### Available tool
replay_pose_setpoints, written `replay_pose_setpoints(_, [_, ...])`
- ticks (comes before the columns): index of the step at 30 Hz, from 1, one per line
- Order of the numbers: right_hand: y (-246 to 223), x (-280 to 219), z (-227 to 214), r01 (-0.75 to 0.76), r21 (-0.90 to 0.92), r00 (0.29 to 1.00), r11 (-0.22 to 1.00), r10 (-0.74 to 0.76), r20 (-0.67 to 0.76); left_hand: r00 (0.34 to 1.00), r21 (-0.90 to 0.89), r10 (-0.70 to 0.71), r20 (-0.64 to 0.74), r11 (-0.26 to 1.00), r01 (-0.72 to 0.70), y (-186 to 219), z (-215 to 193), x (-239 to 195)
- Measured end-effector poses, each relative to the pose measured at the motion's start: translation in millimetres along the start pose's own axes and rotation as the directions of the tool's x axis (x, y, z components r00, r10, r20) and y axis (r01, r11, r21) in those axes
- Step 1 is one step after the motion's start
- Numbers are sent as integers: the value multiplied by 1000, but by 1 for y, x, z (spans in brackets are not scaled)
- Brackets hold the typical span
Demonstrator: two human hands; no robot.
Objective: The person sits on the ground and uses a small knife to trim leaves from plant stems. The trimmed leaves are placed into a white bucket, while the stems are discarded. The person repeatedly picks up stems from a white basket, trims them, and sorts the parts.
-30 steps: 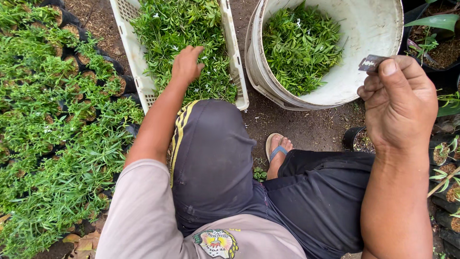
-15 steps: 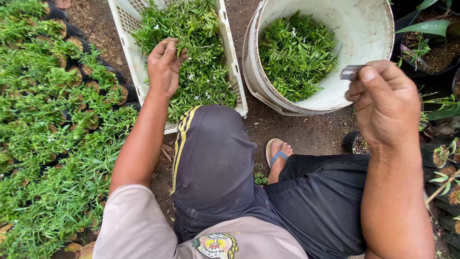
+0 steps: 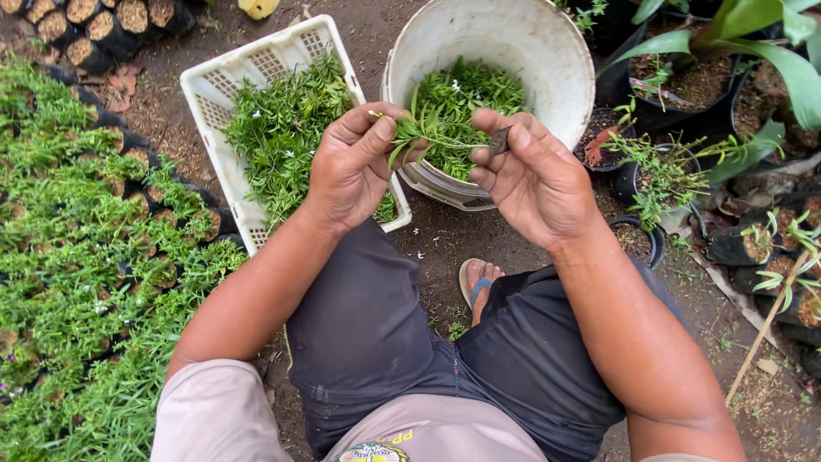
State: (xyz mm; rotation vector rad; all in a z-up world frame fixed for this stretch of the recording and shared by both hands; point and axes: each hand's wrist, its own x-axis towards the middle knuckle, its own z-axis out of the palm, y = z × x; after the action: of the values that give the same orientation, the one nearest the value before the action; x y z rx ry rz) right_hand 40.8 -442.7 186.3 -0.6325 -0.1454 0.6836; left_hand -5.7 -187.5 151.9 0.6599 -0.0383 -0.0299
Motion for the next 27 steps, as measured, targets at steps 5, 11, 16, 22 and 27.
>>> replay_pose_setpoints(5, [-14, -15, -8, 79, 50, 996, 996, -81, 44, 1000, 39, -18, -14, 999, 19, -13, 15, 6])
replay_pose_setpoints(11, [-27, -27, -10, 12, -9, 999, 1000, -11, 52, 981, 574, 188, 40, 799, -177, 1, 42, 10])
replay_pose_setpoints(16, [-27, -29, -8, -92, -46, 994, 995, 94, 48, 924, 883, 53, 379, 278, -378, 13, 68, 0])
replay_pose_setpoints(22, [-25, -29, -4, -90, -83, 994, 993, 95, 55, 982, 824, -72, 172, 557, -104, -27, 70, -1])
replay_pose_setpoints(27, [-26, -29, -7, 57, -117, 998, 992, -60, -23, 995, 568, -92, 32, 821, 58, -36, 60, -5])
